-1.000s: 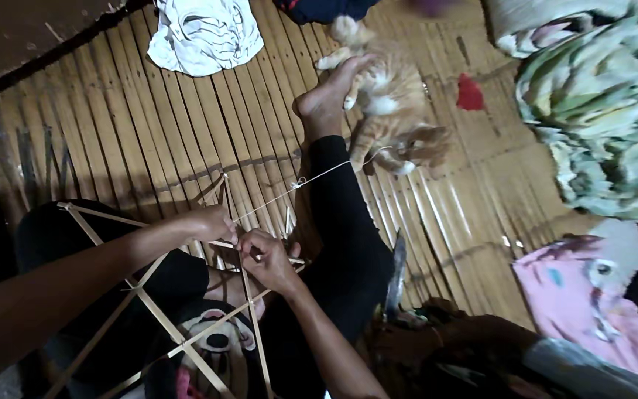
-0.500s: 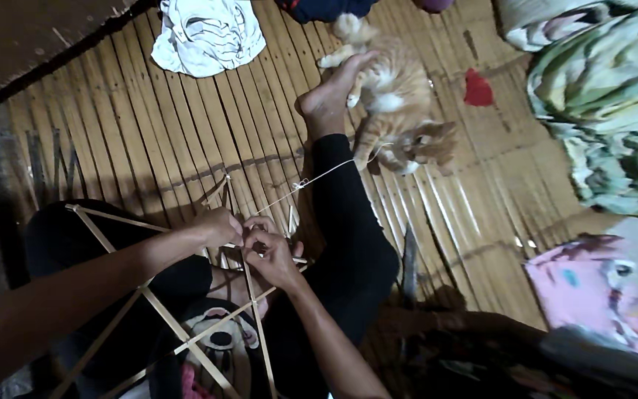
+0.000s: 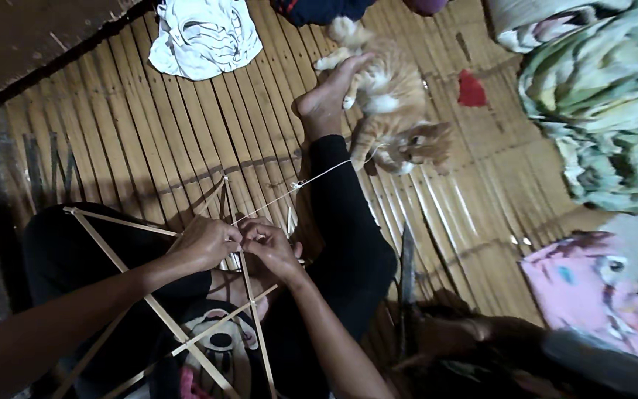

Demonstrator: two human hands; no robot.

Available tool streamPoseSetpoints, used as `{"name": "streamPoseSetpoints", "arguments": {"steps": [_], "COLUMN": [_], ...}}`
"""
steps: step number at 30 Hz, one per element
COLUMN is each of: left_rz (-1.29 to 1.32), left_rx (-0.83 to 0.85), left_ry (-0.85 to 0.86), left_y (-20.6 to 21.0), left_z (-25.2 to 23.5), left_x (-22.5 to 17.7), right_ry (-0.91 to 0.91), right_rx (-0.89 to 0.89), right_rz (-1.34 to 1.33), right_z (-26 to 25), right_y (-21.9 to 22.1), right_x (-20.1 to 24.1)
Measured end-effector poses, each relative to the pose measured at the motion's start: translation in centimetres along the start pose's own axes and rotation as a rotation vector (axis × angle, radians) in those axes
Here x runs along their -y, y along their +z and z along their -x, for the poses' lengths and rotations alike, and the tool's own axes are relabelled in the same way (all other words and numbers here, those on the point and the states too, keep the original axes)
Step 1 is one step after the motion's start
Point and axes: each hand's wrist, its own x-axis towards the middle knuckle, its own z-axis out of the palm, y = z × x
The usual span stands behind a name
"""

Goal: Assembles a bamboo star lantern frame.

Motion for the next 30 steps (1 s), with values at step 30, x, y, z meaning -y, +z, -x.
{"name": "streamPoseSetpoints", "arguments": {"steps": [30], "left_rz": [0.071], "left_rx": [0.212], "left_ry": [-0.156], "left_y": [-1.5], "left_z": [-2.9], "left_x": [0.0], "right_ry": [-0.348], "right_rx": [-0.303], "right_rz": [0.385], "right_z": [1.7], "right_y": [2.9], "right_x": [-1.9]}}
